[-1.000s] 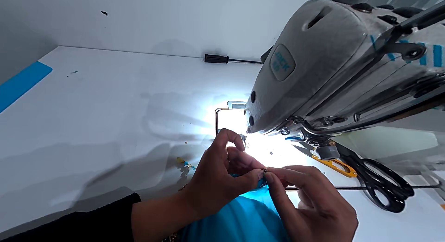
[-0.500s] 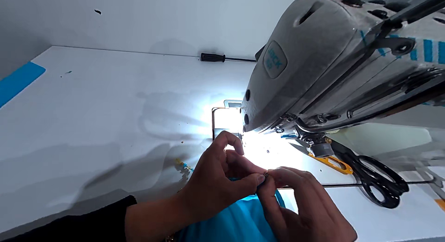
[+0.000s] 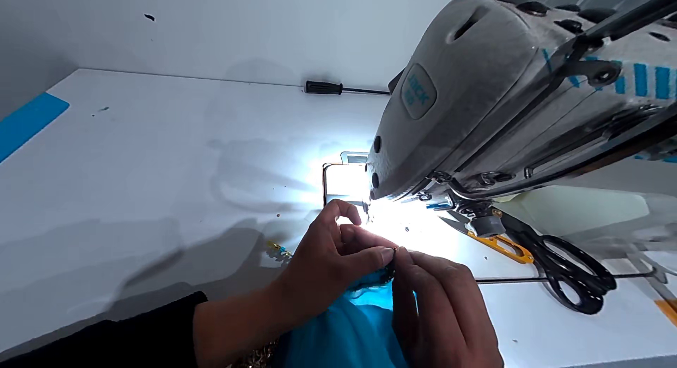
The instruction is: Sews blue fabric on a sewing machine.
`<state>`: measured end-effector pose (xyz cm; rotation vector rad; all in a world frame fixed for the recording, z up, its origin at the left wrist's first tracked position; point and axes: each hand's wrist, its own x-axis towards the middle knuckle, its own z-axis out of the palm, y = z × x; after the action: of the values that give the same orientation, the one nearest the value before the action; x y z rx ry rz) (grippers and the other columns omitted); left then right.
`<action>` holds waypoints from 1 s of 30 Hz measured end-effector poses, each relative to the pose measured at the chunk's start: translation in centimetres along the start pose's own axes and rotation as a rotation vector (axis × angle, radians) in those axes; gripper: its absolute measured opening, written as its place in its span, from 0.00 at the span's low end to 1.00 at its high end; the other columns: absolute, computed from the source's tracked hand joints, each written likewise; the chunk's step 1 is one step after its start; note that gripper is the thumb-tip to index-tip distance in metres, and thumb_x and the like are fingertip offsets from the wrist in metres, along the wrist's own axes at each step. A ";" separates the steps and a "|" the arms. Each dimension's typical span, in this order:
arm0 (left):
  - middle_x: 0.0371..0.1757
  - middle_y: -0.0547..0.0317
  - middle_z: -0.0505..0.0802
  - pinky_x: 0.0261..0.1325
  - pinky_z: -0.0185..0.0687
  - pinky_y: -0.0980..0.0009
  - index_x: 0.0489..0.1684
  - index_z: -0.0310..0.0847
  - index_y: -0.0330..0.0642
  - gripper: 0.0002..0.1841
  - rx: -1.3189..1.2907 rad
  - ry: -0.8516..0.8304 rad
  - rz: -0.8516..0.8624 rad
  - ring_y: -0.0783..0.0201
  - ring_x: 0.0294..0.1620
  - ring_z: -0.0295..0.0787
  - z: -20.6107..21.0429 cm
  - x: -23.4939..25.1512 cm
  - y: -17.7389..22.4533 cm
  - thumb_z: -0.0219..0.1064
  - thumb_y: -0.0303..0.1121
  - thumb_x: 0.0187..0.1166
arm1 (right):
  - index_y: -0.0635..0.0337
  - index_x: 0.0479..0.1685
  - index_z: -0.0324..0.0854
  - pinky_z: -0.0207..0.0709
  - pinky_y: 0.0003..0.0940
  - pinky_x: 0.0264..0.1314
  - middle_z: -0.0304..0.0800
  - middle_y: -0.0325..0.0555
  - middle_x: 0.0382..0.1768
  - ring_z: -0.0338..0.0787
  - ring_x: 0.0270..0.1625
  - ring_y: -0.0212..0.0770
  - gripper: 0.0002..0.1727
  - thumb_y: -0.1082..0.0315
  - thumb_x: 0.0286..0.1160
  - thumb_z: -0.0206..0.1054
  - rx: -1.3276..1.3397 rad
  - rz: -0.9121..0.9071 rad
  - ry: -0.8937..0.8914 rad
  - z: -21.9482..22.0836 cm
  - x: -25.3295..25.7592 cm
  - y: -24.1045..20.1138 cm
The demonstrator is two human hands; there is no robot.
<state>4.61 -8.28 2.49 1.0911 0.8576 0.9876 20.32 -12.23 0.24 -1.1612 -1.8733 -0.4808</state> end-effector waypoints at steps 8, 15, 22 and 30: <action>0.36 0.60 0.95 0.50 0.89 0.75 0.55 0.66 0.44 0.21 -0.112 -0.046 -0.004 0.71 0.39 0.95 -0.4 0.3 -0.1 0.73 0.19 0.72 | 0.55 0.46 0.91 0.76 0.16 0.61 0.87 0.46 0.48 0.84 0.56 0.28 0.10 0.66 0.81 0.63 0.449 0.246 -0.087 -0.9 -0.2 1.0; 0.33 0.62 0.95 0.42 0.87 0.79 0.51 0.65 0.44 0.20 0.087 0.025 0.068 0.73 0.35 0.94 -0.4 0.7 0.2 0.73 0.18 0.71 | 0.63 0.52 0.81 0.88 0.19 0.50 0.94 0.31 0.39 0.92 0.42 0.22 0.09 0.72 0.77 0.68 0.858 0.621 -0.182 -1.5 0.2 2.2; 0.31 0.74 0.91 0.34 0.81 0.88 0.45 0.73 0.47 0.13 0.748 -0.029 0.465 0.85 0.30 0.87 -1.4 2.3 -1.4 0.75 0.29 0.72 | 0.61 0.42 0.87 0.77 0.11 0.30 0.88 0.34 0.27 0.82 0.26 0.18 0.07 0.67 0.73 0.69 0.451 0.442 -0.345 -0.6 -0.4 1.9; 0.34 0.72 0.92 0.51 0.77 0.76 0.38 0.89 0.51 0.04 1.097 0.020 0.620 0.70 0.46 0.85 -1.6 2.8 -1.8 0.72 0.32 0.69 | 0.59 0.45 0.95 0.75 0.20 0.29 0.86 0.40 0.25 0.81 0.25 0.31 0.14 0.64 0.73 0.64 0.172 0.295 -0.402 -0.4 -0.3 1.2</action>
<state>4.48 -5.41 0.17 2.3870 1.1354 1.0133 21.58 -12.08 0.07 -1.4638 -1.9804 0.0865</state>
